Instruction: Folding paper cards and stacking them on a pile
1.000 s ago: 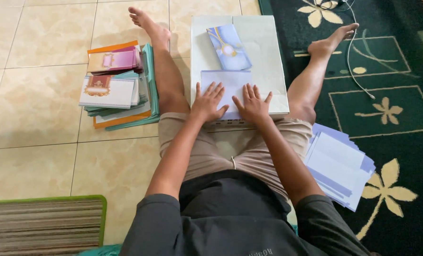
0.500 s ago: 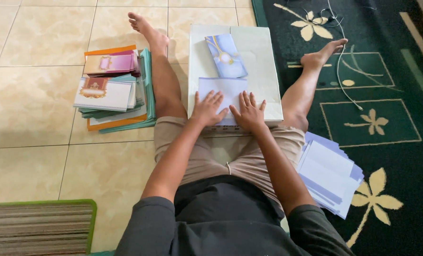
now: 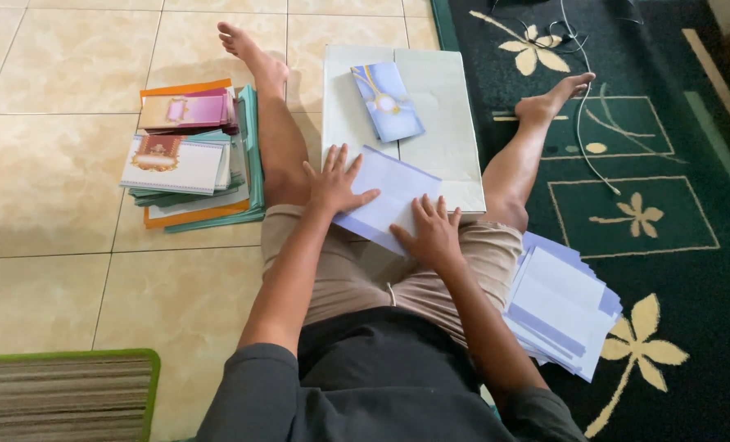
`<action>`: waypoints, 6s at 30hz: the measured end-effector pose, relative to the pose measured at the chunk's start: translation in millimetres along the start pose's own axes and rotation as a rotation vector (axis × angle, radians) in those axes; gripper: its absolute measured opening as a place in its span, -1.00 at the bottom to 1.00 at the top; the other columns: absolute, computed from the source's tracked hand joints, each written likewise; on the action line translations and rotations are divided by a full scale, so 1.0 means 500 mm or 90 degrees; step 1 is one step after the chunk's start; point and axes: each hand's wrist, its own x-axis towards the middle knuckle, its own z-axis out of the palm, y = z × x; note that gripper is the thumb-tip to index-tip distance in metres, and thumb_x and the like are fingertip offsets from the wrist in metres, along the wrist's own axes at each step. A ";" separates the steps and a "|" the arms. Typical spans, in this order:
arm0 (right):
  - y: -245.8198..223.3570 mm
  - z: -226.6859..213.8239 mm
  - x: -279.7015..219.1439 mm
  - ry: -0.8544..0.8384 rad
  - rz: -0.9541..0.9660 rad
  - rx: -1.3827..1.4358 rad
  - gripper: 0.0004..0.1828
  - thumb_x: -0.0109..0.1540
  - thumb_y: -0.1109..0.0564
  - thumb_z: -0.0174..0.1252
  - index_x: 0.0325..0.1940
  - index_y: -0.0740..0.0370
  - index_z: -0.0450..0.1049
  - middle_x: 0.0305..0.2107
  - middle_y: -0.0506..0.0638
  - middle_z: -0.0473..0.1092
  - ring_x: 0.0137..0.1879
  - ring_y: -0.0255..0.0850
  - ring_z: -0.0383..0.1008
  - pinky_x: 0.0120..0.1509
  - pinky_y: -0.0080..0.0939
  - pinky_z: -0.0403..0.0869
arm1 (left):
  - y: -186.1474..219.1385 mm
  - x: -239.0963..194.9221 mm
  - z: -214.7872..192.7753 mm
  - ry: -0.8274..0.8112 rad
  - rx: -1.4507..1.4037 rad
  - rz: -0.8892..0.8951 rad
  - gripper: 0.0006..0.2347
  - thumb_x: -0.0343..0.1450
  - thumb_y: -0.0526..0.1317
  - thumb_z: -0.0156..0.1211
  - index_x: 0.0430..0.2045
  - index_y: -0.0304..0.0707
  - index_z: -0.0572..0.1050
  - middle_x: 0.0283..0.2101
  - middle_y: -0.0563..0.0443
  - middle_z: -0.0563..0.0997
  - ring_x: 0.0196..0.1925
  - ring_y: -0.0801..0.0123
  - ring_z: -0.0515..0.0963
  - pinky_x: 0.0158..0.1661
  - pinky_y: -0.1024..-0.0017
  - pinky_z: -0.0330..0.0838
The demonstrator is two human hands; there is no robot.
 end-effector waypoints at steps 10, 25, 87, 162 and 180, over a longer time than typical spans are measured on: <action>0.006 -0.030 0.012 0.028 0.028 0.144 -0.39 0.25 -0.39 0.19 0.18 0.04 0.48 0.43 0.33 0.13 0.56 0.36 0.02 0.52 0.64 -0.05 | -0.003 0.002 -0.011 -0.079 0.014 -0.001 0.01 0.20 0.69 -0.28 0.53 0.24 -0.12 0.63 0.01 -0.25 0.65 0.18 -0.36 0.35 -0.49 -0.15; -0.017 0.011 0.150 -0.122 -0.057 -0.020 -0.17 0.43 -0.50 -0.66 0.65 -0.09 -0.08 0.59 0.03 -0.21 0.69 0.00 -0.36 0.59 0.50 -0.45 | 0.072 -0.027 0.104 -0.020 0.227 0.127 -0.21 0.43 0.42 -0.40 0.53 0.05 -0.16 0.62 0.01 -0.24 0.64 0.21 -0.36 0.40 -0.43 -0.64; 0.558 -0.034 -0.301 0.332 0.486 0.613 -0.58 0.28 0.28 0.22 0.24 0.10 0.47 0.01 0.16 0.41 0.03 -0.09 0.46 0.03 -0.14 0.51 | 0.021 0.024 0.128 0.361 -0.093 0.123 -0.34 0.51 0.30 -0.29 0.27 -0.27 0.39 0.43 -0.20 0.30 0.52 0.00 0.14 0.41 -0.13 -0.18; -0.002 0.007 0.242 0.320 -0.310 0.210 -0.55 0.08 -0.21 0.46 -0.11 0.06 0.58 -0.05 0.07 0.49 0.20 0.13 0.45 0.28 0.26 0.32 | 0.004 0.022 0.121 0.456 -0.174 0.061 -0.57 0.36 0.15 0.20 -0.03 -0.08 0.61 0.04 0.07 0.61 0.12 0.23 0.63 0.26 0.14 0.32; 0.024 0.038 0.270 0.194 -0.249 0.228 -0.19 -0.04 -0.37 0.47 0.16 -0.03 0.39 0.10 0.10 0.43 0.36 0.15 0.36 0.44 0.47 0.17 | 0.006 0.034 0.145 0.572 -0.120 0.068 -0.83 0.23 -0.04 0.18 -0.40 0.17 0.64 -0.26 0.24 0.60 -0.06 0.37 0.59 0.04 0.23 0.37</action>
